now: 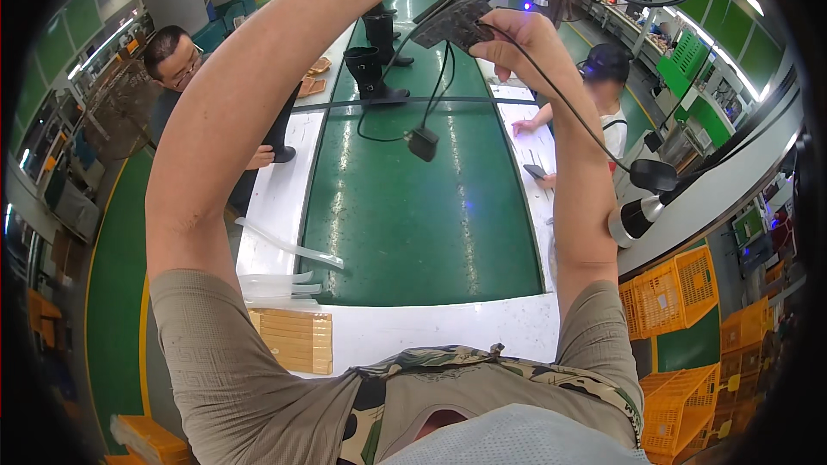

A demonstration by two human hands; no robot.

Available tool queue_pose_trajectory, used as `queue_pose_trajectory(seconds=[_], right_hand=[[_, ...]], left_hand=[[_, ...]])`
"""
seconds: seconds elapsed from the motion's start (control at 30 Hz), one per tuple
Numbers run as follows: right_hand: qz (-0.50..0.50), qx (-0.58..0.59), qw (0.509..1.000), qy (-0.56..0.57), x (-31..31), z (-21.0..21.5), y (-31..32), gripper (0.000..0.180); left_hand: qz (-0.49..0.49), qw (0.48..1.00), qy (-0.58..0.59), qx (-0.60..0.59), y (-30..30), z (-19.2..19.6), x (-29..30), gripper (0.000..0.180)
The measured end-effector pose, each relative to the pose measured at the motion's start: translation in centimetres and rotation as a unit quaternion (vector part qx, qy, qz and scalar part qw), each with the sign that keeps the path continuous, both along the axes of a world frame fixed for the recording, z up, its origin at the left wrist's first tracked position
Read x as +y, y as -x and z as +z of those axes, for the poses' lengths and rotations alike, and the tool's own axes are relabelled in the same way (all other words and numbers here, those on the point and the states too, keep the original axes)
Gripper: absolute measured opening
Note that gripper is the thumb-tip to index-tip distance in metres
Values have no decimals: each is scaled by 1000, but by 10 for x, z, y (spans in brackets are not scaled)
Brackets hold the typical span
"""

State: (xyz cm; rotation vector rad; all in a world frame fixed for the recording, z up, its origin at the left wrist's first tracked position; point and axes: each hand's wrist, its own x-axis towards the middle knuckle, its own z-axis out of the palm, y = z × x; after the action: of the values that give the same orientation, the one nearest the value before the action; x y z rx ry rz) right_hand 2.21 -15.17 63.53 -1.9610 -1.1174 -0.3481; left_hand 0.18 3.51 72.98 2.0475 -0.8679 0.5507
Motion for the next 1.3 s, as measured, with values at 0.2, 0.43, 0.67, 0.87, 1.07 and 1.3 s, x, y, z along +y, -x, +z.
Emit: queue_pose_trajectory(seconds=[0.2,0.43,0.67,0.87,1.07,1.3], right_hand=[[5,-2,999,-34,16,-2,-8,17],[71,61,993,-74,23,-1,-25,31],[80,97,989,-79,24,-8,-32,35],[87,92,988,-88,28,-5,-36,34],[133,137,973,-131,17,-16,-53,28],[84,102,990,-55,43,-4,-39,17]], left_hand=[[13,999,-31,-37,8,7,-13,20],[6,999,-54,1,-3,25,14,20],[-39,998,-53,7,-22,12,23,19],[-10,999,-52,5,-32,12,37,19],[3,999,-48,13,-33,1,35,18],[11,999,-52,-9,-18,15,34,18]])
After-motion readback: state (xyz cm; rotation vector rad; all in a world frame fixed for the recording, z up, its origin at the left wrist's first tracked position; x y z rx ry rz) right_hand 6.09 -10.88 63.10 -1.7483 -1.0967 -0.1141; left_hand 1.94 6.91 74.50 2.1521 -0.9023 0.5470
